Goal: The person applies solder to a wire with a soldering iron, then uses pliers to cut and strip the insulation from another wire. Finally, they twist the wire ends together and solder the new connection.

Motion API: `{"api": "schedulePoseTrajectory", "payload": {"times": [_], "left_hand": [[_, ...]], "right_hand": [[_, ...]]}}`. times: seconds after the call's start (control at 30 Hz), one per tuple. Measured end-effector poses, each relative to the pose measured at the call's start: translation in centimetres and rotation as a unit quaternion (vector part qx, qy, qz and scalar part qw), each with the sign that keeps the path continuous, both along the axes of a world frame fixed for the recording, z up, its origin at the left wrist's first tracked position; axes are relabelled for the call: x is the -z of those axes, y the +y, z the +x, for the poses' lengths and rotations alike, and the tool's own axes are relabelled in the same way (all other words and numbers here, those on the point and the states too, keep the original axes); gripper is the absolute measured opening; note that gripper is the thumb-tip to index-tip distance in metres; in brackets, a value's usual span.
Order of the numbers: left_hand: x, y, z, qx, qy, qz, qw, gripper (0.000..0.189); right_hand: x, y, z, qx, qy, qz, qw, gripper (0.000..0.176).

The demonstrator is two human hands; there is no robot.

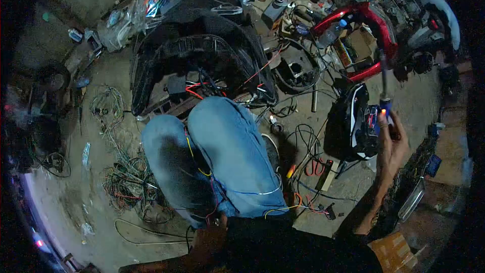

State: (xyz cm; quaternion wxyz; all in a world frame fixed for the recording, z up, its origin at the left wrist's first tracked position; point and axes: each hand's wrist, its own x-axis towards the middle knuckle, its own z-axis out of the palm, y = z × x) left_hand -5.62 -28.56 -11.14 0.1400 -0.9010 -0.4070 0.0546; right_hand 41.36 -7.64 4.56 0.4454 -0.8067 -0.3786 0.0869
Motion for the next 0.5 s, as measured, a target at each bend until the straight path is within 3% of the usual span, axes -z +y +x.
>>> {"api": "schedulePoseTrajectory", "payload": {"times": [0.07,0.13,0.17,0.27,0.33,0.5], "left_hand": [[0.8,-0.5,0.4,-0.016,0.017,0.023,0.999,0.040],[0.9,-0.5,0.5,-0.057,-0.002,-0.064,0.996,0.042],[-0.5,0.7,0.6,-0.079,-0.044,-0.172,0.981,0.042],[-6.1,6.6,0.2,-0.131,-0.161,-0.476,0.855,0.044],[-8.0,9.2,0.0,-0.135,-0.178,-0.606,0.763,0.045],[-10.4,14.0,-0.1,-0.092,-0.128,-0.743,0.651,0.047]], "right_hand": [[0.4,-0.5,-0.2,0.011,0.094,-0.087,0.992,0.047],[2.2,-0.6,-0.7,0.016,0.145,-0.060,0.988,0.047],[3.4,-0.6,-1.2,0.018,0.171,-0.047,0.984,0.047],[6.8,-0.7,-1.3,0.009,0.188,0.036,0.981,0.038],[9.0,-1.3,-0.5,0.029,0.253,0.093,0.963,0.032],[9.0,-0.3,-2.9,0.065,0.263,0.118,0.955,0.037]]}}
